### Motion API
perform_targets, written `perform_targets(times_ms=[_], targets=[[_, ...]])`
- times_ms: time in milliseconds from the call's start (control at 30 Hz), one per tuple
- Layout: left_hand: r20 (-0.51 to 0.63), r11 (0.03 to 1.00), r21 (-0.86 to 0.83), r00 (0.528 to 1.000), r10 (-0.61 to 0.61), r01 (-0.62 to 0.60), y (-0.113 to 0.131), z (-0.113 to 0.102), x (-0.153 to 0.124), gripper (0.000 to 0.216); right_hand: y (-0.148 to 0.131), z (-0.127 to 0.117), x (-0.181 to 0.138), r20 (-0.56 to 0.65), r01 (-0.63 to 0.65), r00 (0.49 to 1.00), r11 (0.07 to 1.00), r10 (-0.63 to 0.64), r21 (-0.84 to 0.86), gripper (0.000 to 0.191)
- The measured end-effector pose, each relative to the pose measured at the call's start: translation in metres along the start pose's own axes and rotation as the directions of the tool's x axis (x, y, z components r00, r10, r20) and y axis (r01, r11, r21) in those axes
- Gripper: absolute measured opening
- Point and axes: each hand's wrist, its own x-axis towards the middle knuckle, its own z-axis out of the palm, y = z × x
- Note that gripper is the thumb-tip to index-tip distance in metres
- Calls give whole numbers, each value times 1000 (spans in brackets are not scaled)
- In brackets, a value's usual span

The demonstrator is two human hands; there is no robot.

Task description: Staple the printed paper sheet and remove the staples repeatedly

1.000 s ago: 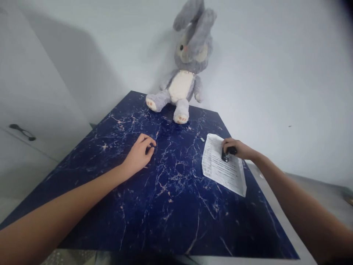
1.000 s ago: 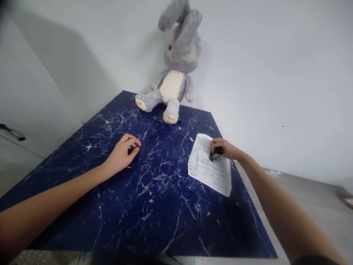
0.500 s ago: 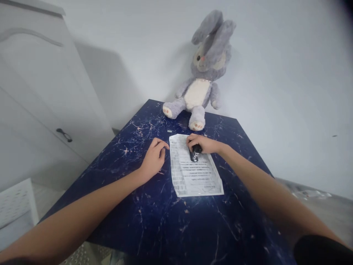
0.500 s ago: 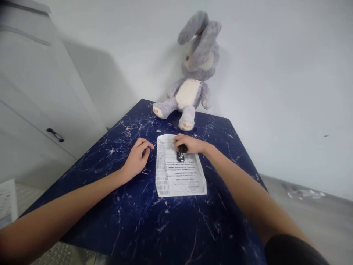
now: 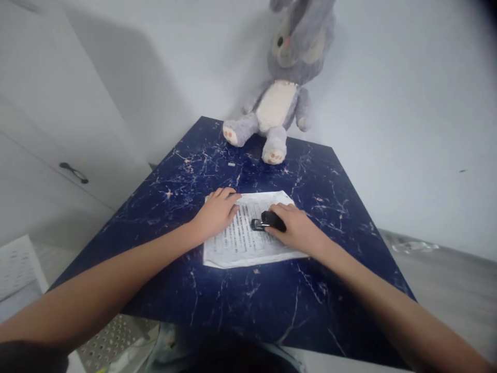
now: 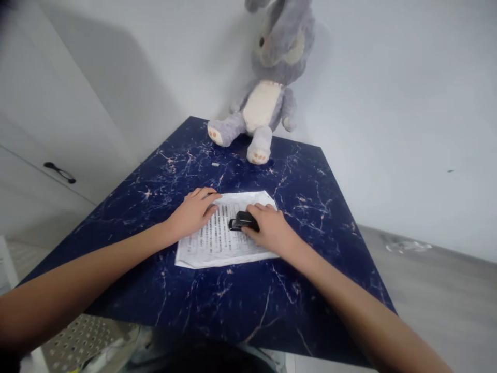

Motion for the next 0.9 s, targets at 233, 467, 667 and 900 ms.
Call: perform_targets(times_ms=[233,467,667,900], targets=[[108,997,11,992,70,-72,-1,7,1,40,-18,2,-43,25,60,998,987,-65,148,13],[128,997,-50,990,62,-57,0,9,4,41,52,-35,-101,-107,-158,980,983,167,91,12],[113,991,-130,994,9,5,2,4,8,39,85,-33,-121,-97,-240,966,971,240,16,14],[149,987,-157,989,-7,31,2,-1,10,39,74,-30,-99,-12,-129,991,987,131,98,13]])
